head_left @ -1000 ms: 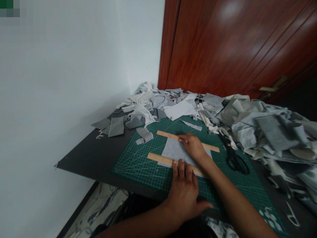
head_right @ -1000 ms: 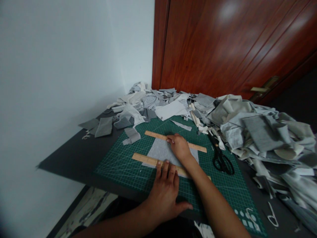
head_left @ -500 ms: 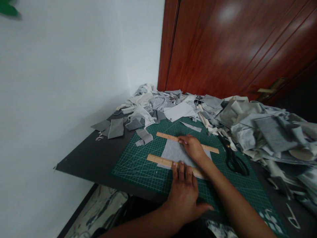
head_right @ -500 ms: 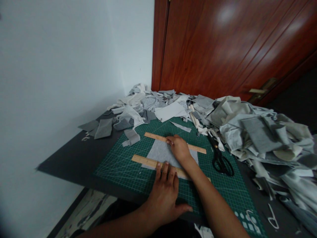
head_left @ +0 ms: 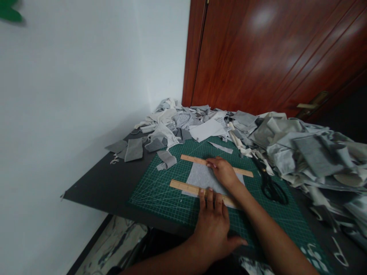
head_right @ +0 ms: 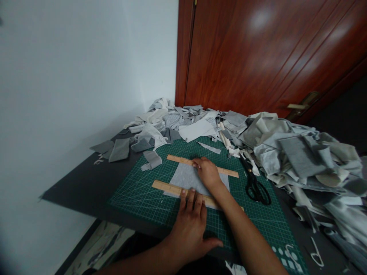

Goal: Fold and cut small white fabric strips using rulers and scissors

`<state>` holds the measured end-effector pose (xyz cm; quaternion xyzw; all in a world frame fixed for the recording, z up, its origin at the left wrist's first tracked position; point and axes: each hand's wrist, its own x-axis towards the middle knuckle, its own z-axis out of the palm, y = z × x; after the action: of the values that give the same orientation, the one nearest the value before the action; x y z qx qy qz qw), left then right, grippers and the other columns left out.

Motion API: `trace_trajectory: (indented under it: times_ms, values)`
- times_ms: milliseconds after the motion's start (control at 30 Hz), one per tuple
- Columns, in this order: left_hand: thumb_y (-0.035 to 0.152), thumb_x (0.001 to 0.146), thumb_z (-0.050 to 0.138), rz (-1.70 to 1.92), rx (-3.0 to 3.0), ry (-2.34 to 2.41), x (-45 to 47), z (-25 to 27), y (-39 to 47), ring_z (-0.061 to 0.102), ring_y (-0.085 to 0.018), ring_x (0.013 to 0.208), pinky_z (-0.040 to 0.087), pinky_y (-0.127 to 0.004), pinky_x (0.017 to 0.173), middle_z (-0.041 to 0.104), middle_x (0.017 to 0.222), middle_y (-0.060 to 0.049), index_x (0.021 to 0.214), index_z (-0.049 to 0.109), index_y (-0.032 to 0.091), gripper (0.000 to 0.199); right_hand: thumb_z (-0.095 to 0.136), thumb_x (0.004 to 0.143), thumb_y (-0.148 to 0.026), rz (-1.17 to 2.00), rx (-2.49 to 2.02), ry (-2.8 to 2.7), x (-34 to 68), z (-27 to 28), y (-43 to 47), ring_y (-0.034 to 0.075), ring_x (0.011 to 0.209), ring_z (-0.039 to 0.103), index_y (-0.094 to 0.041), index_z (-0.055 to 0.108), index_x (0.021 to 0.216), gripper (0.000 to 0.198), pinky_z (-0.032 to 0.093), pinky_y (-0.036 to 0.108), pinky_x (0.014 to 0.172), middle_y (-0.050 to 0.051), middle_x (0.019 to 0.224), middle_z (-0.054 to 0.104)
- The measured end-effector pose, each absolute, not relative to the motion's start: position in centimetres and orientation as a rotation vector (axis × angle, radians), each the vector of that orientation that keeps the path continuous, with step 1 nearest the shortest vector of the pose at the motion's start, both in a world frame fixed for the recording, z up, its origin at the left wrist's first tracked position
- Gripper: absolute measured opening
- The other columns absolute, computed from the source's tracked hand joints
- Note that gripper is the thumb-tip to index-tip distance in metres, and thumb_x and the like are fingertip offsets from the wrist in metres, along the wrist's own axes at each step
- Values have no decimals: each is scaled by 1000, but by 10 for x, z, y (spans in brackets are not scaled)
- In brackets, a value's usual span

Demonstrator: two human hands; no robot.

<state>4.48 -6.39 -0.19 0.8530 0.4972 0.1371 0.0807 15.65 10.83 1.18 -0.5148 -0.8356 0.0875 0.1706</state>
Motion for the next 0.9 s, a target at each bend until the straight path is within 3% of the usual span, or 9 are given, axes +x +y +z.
trace_trajectory:
  times_ms: [900]
  values:
    - [86,88,41,412,2545,1484,45,-3,-63,28,-52,149,16,-69,122,44,153,-32,141,55,-4,106,52,100,-19,247,-1403,-2333,158,2,111,22,88,68,-19,78,118,31,48,29,83,11,98,73]
